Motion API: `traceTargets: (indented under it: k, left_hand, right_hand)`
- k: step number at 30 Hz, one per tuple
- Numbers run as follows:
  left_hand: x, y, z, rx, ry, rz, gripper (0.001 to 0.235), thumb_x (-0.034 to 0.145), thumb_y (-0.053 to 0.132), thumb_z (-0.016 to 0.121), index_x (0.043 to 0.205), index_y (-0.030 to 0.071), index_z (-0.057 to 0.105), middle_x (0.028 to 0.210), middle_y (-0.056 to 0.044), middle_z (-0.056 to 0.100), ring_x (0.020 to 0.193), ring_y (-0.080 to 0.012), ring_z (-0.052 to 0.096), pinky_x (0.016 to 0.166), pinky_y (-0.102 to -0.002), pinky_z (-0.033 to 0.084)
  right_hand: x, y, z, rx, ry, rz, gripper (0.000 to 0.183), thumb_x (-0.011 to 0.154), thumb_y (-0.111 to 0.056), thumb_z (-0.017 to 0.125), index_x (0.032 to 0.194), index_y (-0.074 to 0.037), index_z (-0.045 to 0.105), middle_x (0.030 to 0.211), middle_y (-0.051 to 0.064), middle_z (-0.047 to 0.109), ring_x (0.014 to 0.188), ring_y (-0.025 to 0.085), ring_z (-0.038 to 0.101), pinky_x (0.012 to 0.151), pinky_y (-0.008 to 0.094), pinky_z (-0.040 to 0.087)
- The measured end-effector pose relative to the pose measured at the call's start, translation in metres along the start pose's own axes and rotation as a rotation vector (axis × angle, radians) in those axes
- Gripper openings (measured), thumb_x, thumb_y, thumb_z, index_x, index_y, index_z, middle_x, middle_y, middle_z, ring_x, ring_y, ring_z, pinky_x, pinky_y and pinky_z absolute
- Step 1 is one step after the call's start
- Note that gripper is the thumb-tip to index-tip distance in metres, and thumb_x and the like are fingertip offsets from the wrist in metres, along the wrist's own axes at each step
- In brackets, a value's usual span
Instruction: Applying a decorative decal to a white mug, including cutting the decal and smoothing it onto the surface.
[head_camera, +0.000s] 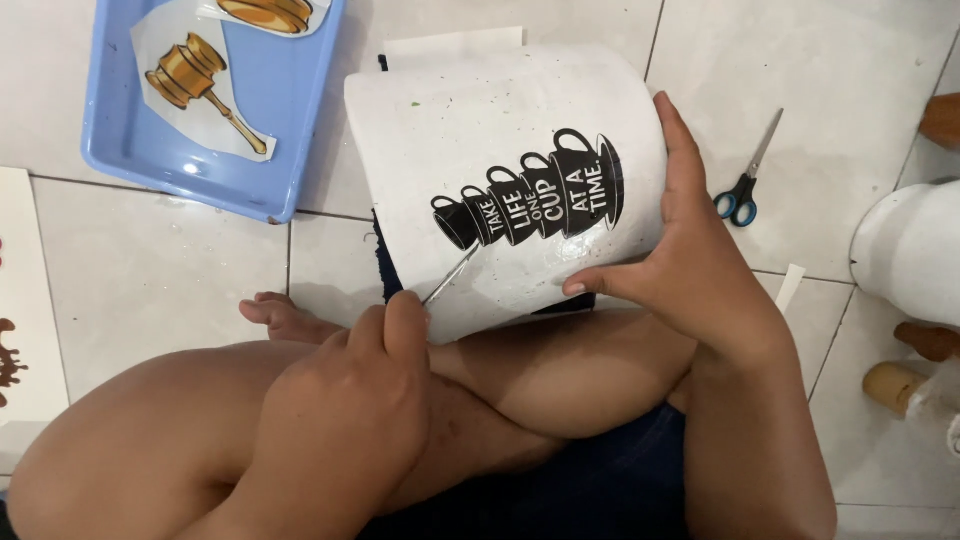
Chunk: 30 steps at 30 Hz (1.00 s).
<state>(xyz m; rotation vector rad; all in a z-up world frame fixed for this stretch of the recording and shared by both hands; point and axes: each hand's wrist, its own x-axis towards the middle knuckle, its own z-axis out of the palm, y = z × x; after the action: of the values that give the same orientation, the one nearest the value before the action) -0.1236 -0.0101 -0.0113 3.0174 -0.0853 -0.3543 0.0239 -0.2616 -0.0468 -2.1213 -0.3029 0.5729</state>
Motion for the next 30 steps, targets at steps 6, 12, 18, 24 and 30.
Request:
traceTargets:
  k: [6, 12, 18, 24, 30]
  left_hand:
    - [0.0017, 0.0015, -0.0016, -0.011, -0.030, 0.005, 0.014, 0.091, 0.017, 0.058, 0.104, 0.012, 0.055, 0.078, -0.006, 0.064, 0.052, -0.0254, 0.069, 0.042, -0.042, 0.053]
    - [-0.0001, 0.0021, 0.0021, 0.057, -0.015, 0.008, 0.011, 0.091, 0.016, 0.060, 0.100, 0.014, 0.054, 0.076, -0.003, 0.063, 0.053, -0.0207, 0.068, 0.043, -0.038, 0.051]
    - [0.0013, 0.0011, -0.0029, 0.036, 0.025, 0.022, 0.012, 0.091, 0.015, 0.061, 0.101, 0.012, 0.056, 0.078, -0.004, 0.065, 0.053, -0.0210, 0.067, 0.043, -0.037, 0.050]
    - [0.0017, 0.0023, -0.0036, 0.048, 0.053, 0.034, 0.009, 0.091, 0.013, 0.060, 0.100, 0.012, 0.057, 0.077, -0.003, 0.065, 0.052, -0.0199, 0.066, 0.044, -0.037, 0.050]
    - [0.0011, 0.0021, -0.0045, 0.047, 0.019, 0.028, 0.010, 0.092, 0.014, 0.060, 0.101, 0.011, 0.057, 0.078, -0.003, 0.066, 0.052, -0.0200, 0.067, 0.043, -0.037, 0.051]
  right_hand:
    - [0.0004, -0.0042, 0.0005, 0.008, 0.006, -0.023, 0.156, 0.043, -0.017, 0.104, 0.167, -0.003, 0.010, 0.174, 0.031, 0.031, 0.159, 0.046, 0.038, 0.128, 0.052, 0.032]
    - [0.0002, -0.0031, 0.0003, 0.022, 0.004, -0.028, 0.155, 0.044, -0.012, 0.103, 0.167, -0.004, 0.010, 0.171, 0.034, 0.037, 0.156, 0.047, 0.043, 0.125, 0.053, 0.035]
    - [0.0009, -0.0046, 0.0010, 0.065, -0.001, -0.038, 0.152, 0.044, -0.010, 0.102, 0.167, -0.006, 0.011, 0.171, 0.032, 0.038, 0.156, 0.047, 0.043, 0.127, 0.055, 0.035]
    - [-0.0003, -0.0048, 0.0012, 0.056, 0.004, -0.052, 0.152, 0.045, -0.009, 0.102, 0.167, -0.006, 0.011, 0.171, 0.032, 0.039, 0.156, 0.047, 0.044, 0.127, 0.053, 0.036]
    - [0.0000, -0.0030, 0.0007, 0.065, -0.002, -0.048, 0.152, 0.046, -0.010, 0.102, 0.167, -0.006, 0.010, 0.172, 0.032, 0.038, 0.157, 0.046, 0.043, 0.127, 0.053, 0.035]
